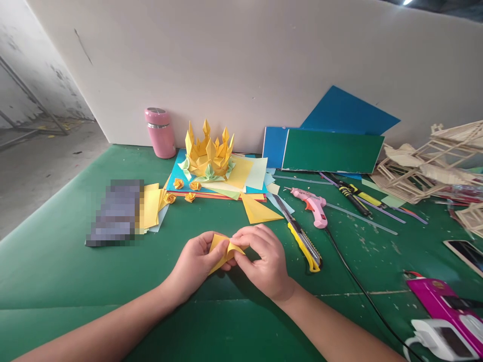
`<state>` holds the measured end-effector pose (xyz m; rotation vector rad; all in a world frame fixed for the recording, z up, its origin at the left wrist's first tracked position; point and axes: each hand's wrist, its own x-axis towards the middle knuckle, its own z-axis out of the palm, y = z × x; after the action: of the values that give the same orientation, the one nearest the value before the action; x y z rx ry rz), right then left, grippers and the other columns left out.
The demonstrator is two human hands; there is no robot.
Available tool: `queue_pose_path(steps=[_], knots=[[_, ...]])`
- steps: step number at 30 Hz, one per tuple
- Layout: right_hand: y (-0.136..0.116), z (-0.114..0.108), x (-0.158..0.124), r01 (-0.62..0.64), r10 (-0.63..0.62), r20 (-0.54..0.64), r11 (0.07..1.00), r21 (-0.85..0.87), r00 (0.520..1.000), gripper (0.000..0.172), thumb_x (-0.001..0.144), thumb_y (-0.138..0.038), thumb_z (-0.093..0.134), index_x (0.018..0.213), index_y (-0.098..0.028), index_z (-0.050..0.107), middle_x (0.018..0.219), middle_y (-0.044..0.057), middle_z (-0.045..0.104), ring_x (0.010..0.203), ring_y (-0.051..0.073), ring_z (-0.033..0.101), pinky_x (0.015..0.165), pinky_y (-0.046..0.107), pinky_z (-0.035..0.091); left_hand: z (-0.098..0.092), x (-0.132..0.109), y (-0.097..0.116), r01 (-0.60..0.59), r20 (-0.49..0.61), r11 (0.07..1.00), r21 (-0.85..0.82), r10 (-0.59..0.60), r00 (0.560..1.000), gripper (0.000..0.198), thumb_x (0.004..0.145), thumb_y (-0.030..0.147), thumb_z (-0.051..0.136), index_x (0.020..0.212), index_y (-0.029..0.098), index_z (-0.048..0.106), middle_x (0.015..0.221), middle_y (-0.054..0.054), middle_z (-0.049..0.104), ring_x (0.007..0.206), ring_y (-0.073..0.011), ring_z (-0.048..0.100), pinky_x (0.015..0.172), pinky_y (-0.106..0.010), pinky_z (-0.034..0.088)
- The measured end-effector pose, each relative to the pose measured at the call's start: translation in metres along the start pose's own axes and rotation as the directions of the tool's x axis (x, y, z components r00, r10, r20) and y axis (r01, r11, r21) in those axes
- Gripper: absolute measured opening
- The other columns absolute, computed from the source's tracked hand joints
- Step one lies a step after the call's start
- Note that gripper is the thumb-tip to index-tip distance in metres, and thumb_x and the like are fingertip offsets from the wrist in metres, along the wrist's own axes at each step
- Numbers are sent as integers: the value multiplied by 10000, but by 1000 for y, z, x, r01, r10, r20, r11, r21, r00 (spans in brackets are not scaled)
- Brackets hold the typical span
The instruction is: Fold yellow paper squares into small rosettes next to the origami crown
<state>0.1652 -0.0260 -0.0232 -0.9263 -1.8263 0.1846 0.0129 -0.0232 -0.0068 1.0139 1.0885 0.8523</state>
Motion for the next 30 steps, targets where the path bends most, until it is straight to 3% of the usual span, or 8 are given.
queue_pose_path(steps=[4, 9, 18, 30], knots=[[0, -2, 2, -36, 36, 2, 999, 17, 999, 143, 769, -75, 574, 779, -212, 615, 760, 32, 702, 718, 180, 621, 647, 315, 510, -1, 1, 1, -48, -42, 996, -78, 44, 998, 429, 669, 443, 720, 950, 200, 504, 582, 35, 673, 521, -123, 602, 516, -219, 467], [0, -2, 3, -78, 78, -6, 997, 26, 997, 123, 807, -103, 572, 780, -213, 621, 753, 24, 704, 694, 168, 627, 643, 311, 507, -3, 3, 2, -56, -79, 998, 33, 58, 995, 260, 721, 408, 672, 799, 172, 594, 526, 39, 635, 450, -88, 534, 457, -191, 421], [0, 0, 1, -83, 83, 0, 997, 2, 997, 106, 798, -126, 579, 762, -217, 621, 735, 25, 694, 702, 179, 618, 640, 319, 507, -2, 2, 1, -5, -113, 1000, -8, 4, 994, 329, 604, 408, 764, 802, 155, 696, 743, -3, 711, 699, -150, 659, 709, -260, 546], [2, 1, -1, -13, 15, 42, 999, -49, 999, 110, 813, -115, 588, 760, -211, 602, 739, 26, 691, 681, 170, 598, 615, 302, 483, -1, 1, 5, 41, -71, 998, -43, -44, 997, 313, 570, 381, 783, 784, 166, 707, 718, -2, 728, 688, -162, 670, 693, -267, 554]])
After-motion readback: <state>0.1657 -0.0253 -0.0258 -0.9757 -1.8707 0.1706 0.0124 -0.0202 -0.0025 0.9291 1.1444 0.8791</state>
